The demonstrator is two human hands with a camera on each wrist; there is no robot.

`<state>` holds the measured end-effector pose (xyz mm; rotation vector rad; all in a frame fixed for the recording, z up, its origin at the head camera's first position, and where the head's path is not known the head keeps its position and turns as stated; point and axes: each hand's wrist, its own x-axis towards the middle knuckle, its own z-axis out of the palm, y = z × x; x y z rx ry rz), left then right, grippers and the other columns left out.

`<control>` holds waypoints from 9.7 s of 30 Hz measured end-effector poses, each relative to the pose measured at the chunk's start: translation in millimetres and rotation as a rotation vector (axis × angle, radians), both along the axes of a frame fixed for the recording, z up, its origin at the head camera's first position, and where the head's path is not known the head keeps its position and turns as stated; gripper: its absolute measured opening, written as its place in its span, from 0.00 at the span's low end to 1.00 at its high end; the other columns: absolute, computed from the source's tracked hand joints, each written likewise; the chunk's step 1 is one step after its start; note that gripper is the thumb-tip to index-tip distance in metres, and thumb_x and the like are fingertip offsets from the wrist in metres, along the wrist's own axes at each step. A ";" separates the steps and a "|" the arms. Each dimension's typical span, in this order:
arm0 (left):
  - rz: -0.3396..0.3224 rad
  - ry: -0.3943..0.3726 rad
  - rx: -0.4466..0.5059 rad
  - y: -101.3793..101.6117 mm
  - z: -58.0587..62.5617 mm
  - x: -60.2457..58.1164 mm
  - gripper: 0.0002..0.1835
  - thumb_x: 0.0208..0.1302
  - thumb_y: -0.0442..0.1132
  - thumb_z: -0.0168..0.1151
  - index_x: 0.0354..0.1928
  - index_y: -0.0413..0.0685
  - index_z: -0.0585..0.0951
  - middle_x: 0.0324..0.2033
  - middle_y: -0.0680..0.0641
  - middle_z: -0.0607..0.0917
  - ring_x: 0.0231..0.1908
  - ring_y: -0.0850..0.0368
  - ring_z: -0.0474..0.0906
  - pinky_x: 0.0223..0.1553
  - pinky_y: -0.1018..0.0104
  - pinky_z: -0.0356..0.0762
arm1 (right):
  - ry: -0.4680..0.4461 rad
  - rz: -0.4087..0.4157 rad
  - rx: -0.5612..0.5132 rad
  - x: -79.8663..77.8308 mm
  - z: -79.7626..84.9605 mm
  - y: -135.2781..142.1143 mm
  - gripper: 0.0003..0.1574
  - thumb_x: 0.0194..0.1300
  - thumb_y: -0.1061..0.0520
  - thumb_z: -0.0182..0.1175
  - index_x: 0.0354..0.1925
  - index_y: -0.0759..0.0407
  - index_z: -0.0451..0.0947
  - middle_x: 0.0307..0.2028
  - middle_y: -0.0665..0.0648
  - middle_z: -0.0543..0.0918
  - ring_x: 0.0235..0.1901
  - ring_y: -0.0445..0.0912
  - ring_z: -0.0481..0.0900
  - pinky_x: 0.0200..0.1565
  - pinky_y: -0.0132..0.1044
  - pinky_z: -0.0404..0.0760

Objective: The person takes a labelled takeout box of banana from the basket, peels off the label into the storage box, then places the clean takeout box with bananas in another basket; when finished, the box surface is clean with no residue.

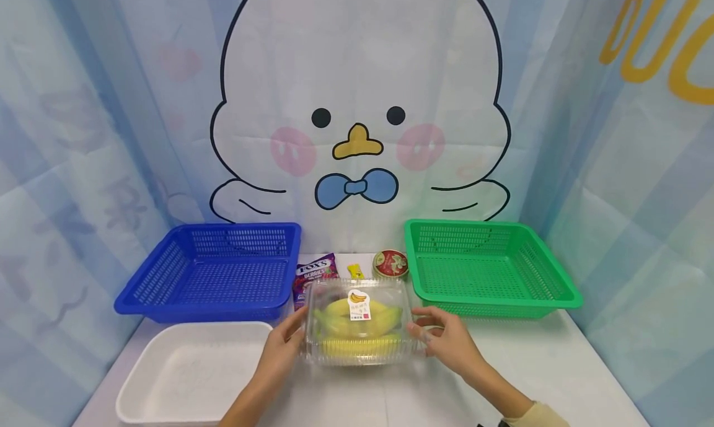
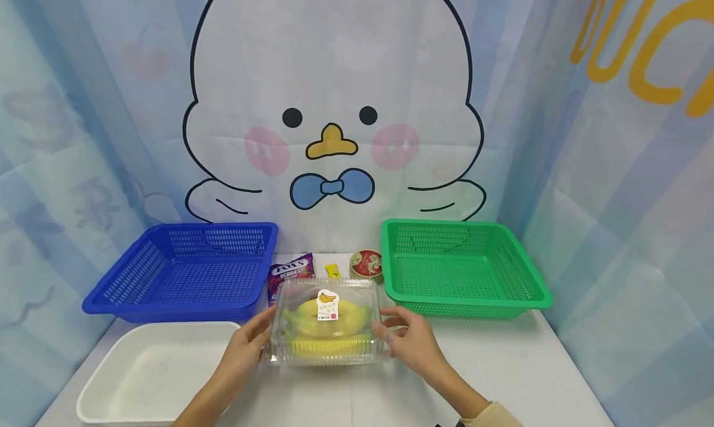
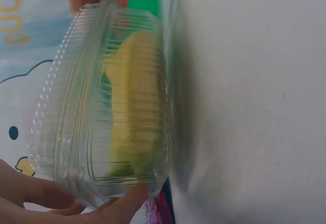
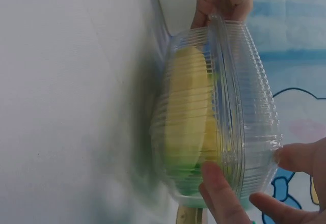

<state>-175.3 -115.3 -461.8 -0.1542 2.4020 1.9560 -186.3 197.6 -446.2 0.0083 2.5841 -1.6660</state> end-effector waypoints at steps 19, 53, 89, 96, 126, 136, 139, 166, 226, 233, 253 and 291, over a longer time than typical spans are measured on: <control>0.009 -0.006 0.017 4.9 -19.6 4.0 0.29 0.76 0.28 0.48 0.78 0.36 0.67 0.75 0.29 0.71 0.73 0.31 0.71 0.62 0.53 0.84 | -0.001 0.024 0.010 5.2 -12.7 5.4 0.29 0.68 0.52 0.72 0.63 0.62 0.81 0.54 0.66 0.87 0.42 0.48 0.90 0.30 0.36 0.89; -0.017 0.049 -0.014 11.0 -13.5 6.8 0.37 0.78 0.39 0.56 0.84 0.48 0.58 0.76 0.24 0.66 0.61 0.29 0.82 0.58 0.39 0.86 | 0.205 0.192 0.317 -13.9 20.4 13.9 0.16 0.72 0.52 0.68 0.52 0.59 0.87 0.42 0.54 0.90 0.33 0.39 0.82 0.28 0.30 0.81; -0.024 0.111 -0.275 27.6 -14.3 3.3 0.42 0.63 0.50 0.72 0.78 0.54 0.70 0.77 0.29 0.66 0.76 0.23 0.63 0.72 0.19 0.62 | 0.297 0.550 0.439 -78.1 38.7 -48.9 0.10 0.70 0.55 0.70 0.46 0.59 0.89 0.29 0.51 0.87 0.25 0.38 0.76 0.26 0.27 0.75; -0.030 0.140 -0.272 28.0 -13.2 3.4 0.42 0.63 0.48 0.73 0.78 0.52 0.70 0.76 0.29 0.68 0.75 0.24 0.64 0.72 0.20 0.64 | 0.265 0.542 0.491 -86.0 39.0 -58.4 0.11 0.70 0.54 0.71 0.46 0.57 0.89 0.28 0.50 0.86 0.26 0.39 0.76 0.27 0.28 0.75; -0.022 0.156 -0.271 28.9 -15.8 4.6 0.41 0.63 0.47 0.73 0.77 0.51 0.71 0.75 0.25 0.67 0.73 0.20 0.65 0.70 0.19 0.65 | 0.202 0.624 0.565 -97.9 36.4 -79.6 0.02 0.69 0.58 0.71 0.41 0.53 0.88 0.31 0.51 0.87 0.31 0.43 0.78 0.35 0.33 0.80; -0.025 0.169 -0.277 27.5 -17.3 5.2 0.40 0.64 0.47 0.72 0.77 0.50 0.71 0.74 0.26 0.68 0.72 0.22 0.67 0.70 0.21 0.67 | 0.216 0.641 0.582 -100.0 35.3 -84.1 0.03 0.70 0.59 0.69 0.36 0.55 0.86 0.30 0.50 0.86 0.29 0.41 0.77 0.34 0.31 0.78; -0.026 0.165 -0.277 27.5 -16.9 5.4 0.40 0.64 0.47 0.72 0.77 0.49 0.71 0.74 0.26 0.69 0.73 0.22 0.67 0.70 0.22 0.67 | 0.204 0.621 0.589 -98.7 36.0 -86.2 0.04 0.70 0.60 0.69 0.35 0.53 0.85 0.31 0.50 0.85 0.32 0.42 0.76 0.35 0.32 0.78; -0.022 0.148 -0.280 28.9 -14.5 4.5 0.40 0.65 0.47 0.72 0.77 0.51 0.71 0.75 0.27 0.68 0.74 0.23 0.65 0.72 0.22 0.65 | 0.213 0.592 0.558 -92.4 45.2 -80.9 0.08 0.69 0.61 0.71 0.31 0.54 0.84 0.32 0.49 0.88 0.31 0.39 0.78 0.34 0.28 0.78; -0.017 0.150 -0.278 28.1 -16.7 6.0 0.40 0.65 0.48 0.72 0.78 0.52 0.70 0.75 0.27 0.68 0.74 0.23 0.65 0.72 0.22 0.64 | 0.316 0.612 0.502 -80.6 62.3 -61.2 0.06 0.67 0.62 0.72 0.32 0.56 0.85 0.31 0.50 0.89 0.30 0.38 0.77 0.32 0.26 0.79; -0.019 0.148 -0.276 27.9 -16.5 5.7 0.40 0.65 0.47 0.72 0.78 0.52 0.70 0.75 0.27 0.68 0.74 0.23 0.65 0.72 0.21 0.64 | 0.317 0.610 0.498 -81.1 60.5 -59.5 0.06 0.67 0.61 0.72 0.32 0.56 0.86 0.31 0.49 0.88 0.30 0.38 0.78 0.31 0.27 0.80; -0.020 0.143 -0.274 28.3 -16.3 5.8 0.40 0.65 0.48 0.72 0.78 0.52 0.70 0.75 0.27 0.68 0.74 0.23 0.66 0.72 0.22 0.65 | 0.296 0.575 0.512 -78.4 63.4 -56.0 0.05 0.68 0.60 0.72 0.33 0.54 0.86 0.32 0.49 0.88 0.27 0.39 0.75 0.29 0.27 0.78; -0.019 0.122 -0.265 28.2 -16.2 7.1 0.40 0.67 0.48 0.71 0.79 0.53 0.69 0.76 0.26 0.66 0.75 0.21 0.64 0.72 0.20 0.63 | 0.259 0.569 0.415 -77.9 60.0 -45.2 0.04 0.70 0.61 0.70 0.35 0.57 0.86 0.33 0.63 0.89 0.26 0.44 0.85 0.28 0.28 0.81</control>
